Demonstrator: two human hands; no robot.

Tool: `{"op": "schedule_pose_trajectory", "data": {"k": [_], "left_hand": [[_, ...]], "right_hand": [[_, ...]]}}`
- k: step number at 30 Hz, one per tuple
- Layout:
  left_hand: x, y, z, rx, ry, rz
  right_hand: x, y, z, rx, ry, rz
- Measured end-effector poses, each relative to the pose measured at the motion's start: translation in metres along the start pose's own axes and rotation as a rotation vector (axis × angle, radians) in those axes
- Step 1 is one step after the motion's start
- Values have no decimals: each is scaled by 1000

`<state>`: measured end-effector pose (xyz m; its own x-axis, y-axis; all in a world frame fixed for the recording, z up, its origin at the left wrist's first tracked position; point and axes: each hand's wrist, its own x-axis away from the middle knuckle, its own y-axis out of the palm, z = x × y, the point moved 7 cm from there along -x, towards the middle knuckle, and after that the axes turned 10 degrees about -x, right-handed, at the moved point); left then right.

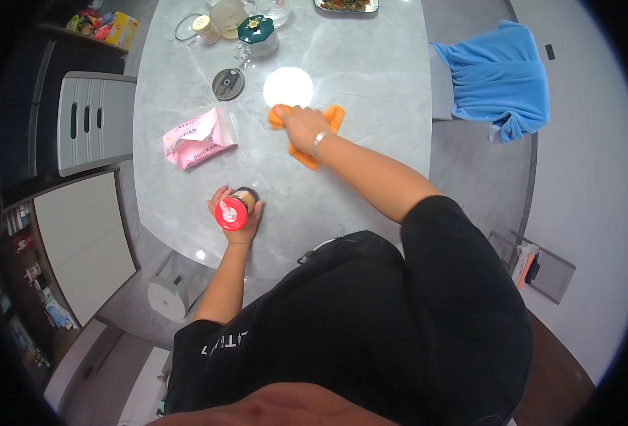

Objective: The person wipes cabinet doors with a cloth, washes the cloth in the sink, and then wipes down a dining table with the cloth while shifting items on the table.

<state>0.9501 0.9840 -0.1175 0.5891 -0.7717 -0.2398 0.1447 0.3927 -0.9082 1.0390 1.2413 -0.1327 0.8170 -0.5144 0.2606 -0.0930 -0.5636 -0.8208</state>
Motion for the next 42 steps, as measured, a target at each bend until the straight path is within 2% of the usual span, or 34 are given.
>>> {"op": "schedule_pose_trajectory", "data": {"k": [4, 7, 10, 16, 17, 19, 22, 25, 28, 31, 34, 36, 39, 42], "left_hand": [[-1, 5, -2, 4, -20, -5], [2, 12, -7, -3, -13, -48], [-1, 2, 0, 0, 1, 10], [-3, 2, 0, 40, -8, 20], [1, 7, -2, 24, -12, -2], [3, 13, -7, -20, -1, -39], [-1, 3, 1, -6, -6, 10], [1, 4, 0, -11, 3, 4], [-1, 3, 1, 6, -5, 7], [1, 6, -2, -3, -6, 17], [-1, 4, -2, 17, 0, 12], [-2, 4, -2, 16, 2, 11], [-2, 5, -2, 22, 4, 3], [0, 9, -4, 20, 9, -23]], "right_hand": [[42, -3, 15, 82, 46, -118], [8, -8, 7, 89, 21, -8], [-43, -3, 11, 149, 61, 67], [41, -2, 20, 89, 71, -121], [39, -2, 20, 93, 51, -96], [24, -1, 14, 86, 13, -26], [-44, -7, 15, 98, 70, 48], [-80, -23, 22, -217, 218, -112], [-71, -63, 39, -780, 212, 81], [-19, -128, 5, -1041, -71, 466], [13, -103, 15, -775, -156, 475], [39, -71, 15, -399, -27, 190], [67, -25, 25, -292, -75, 73], [85, -25, 10, -197, -126, 163]]}}
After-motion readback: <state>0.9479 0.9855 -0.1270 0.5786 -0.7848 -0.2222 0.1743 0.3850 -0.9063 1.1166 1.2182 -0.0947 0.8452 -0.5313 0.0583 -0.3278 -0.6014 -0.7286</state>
